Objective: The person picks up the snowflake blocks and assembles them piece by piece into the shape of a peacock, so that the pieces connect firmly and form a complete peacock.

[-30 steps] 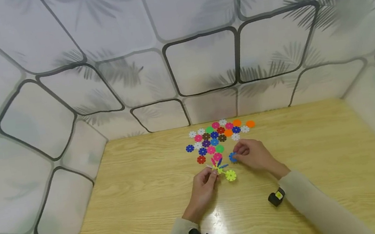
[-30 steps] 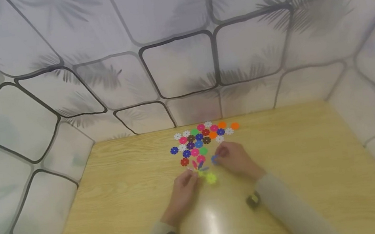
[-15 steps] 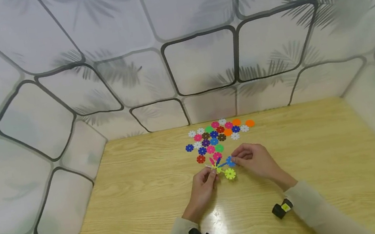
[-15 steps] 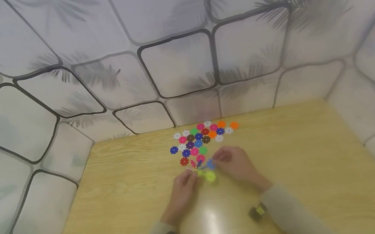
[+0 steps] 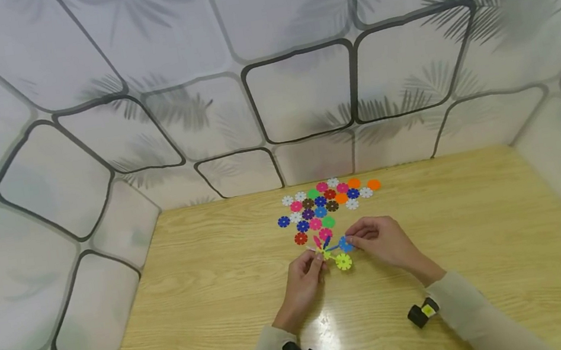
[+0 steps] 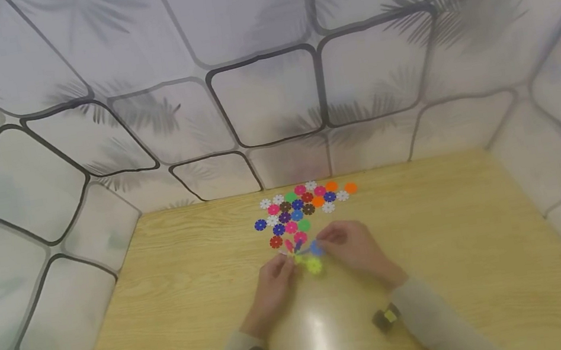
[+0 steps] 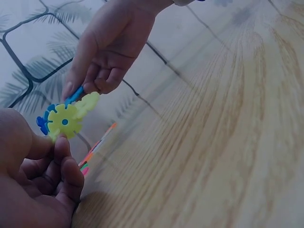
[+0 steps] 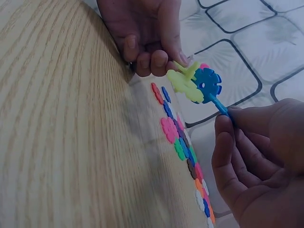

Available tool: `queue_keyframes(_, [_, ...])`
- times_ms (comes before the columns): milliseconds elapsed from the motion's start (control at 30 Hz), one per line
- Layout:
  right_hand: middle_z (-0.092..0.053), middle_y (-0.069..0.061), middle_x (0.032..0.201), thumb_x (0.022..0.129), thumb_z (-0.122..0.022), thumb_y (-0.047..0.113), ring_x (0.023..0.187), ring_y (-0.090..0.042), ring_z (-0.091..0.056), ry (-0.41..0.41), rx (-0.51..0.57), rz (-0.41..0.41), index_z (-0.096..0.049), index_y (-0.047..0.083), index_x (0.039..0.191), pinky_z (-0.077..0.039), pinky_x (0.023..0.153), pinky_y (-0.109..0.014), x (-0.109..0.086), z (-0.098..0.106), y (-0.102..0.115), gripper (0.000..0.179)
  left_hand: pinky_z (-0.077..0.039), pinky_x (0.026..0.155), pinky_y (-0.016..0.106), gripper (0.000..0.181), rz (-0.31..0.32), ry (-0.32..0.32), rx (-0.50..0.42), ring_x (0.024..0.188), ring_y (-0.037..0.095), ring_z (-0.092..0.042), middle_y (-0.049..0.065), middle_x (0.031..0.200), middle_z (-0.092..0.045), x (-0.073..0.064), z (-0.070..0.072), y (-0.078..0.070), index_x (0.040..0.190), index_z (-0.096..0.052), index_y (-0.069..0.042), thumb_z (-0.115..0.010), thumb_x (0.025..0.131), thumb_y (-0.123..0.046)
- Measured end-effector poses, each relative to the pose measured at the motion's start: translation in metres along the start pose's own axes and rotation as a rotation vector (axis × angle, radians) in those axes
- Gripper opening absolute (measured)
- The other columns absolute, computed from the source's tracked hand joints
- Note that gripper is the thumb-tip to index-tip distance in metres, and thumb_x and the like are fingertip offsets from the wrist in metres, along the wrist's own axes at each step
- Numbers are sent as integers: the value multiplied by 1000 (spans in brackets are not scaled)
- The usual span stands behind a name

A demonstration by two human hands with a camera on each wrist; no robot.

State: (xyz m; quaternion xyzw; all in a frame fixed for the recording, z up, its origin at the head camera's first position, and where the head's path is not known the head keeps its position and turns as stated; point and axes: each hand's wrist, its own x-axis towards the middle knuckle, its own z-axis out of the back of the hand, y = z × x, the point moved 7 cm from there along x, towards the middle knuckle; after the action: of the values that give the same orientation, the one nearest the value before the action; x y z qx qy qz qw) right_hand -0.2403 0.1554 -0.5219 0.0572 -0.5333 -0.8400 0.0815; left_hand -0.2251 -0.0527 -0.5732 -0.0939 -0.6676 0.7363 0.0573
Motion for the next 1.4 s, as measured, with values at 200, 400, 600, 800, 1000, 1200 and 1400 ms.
queue_keyframes(200, [-83,-4,103,102,-79,15,88,-12,-76,3,-14,37,-81,10,109,-63,81,-22,1,-6,4,9,-44,66,17,27,-13,3,22,70,2,-52,-3,82,-63,-1,0,-2,96,-67,8,-57,113,-11])
queue_keyframes(400, [-84,-8,103,100,-80,10,83,-8,-76,-31,-5,74,-81,6,105,-63,77,-21,0,-9,8,6,-44,65,17,27,-4,0,22,70,3,-54,-4,81,-64,-2,2,-1,95,-68,8,-59,112,-11])
queue_keyframes(600, [-84,-11,104,100,-80,12,83,-9,-76,-63,31,63,-82,5,104,-62,75,-20,0,-13,9,8,-44,64,16,26,24,-19,11,69,3,-53,-6,80,-65,-1,6,1,97,-69,9,-59,112,-9])
queue_keyframes(800, [-83,-15,108,101,-79,10,87,-14,-80,-92,88,99,-81,2,106,-64,78,-21,-1,-14,13,10,-46,65,16,25,39,-14,-29,71,4,-54,-6,82,-65,1,7,2,100,-68,10,-58,112,-9])
queue_keyframes(1000, [-84,-10,107,101,-80,11,87,-8,-78,-87,70,97,-83,8,107,-64,79,-21,-1,-10,16,8,-46,66,17,27,30,35,-39,72,6,-55,-6,84,-66,2,5,1,100,-66,8,-57,113,-13])
queue_keyframes(1200, [-84,-8,106,102,-78,13,87,-10,-77,-76,30,87,-82,9,108,-63,80,-21,-1,-6,16,8,-46,66,17,27,41,35,-41,72,6,-54,-6,84,-65,2,4,0,102,-65,11,-56,114,-11])
queue_keyframes(1400, [-83,-10,107,103,-77,11,87,-14,-78,-103,49,87,-81,6,112,-63,79,-21,-1,3,17,11,-46,65,16,26,31,15,-67,70,4,-54,-6,83,-65,3,4,2,101,-64,13,-56,113,-9])
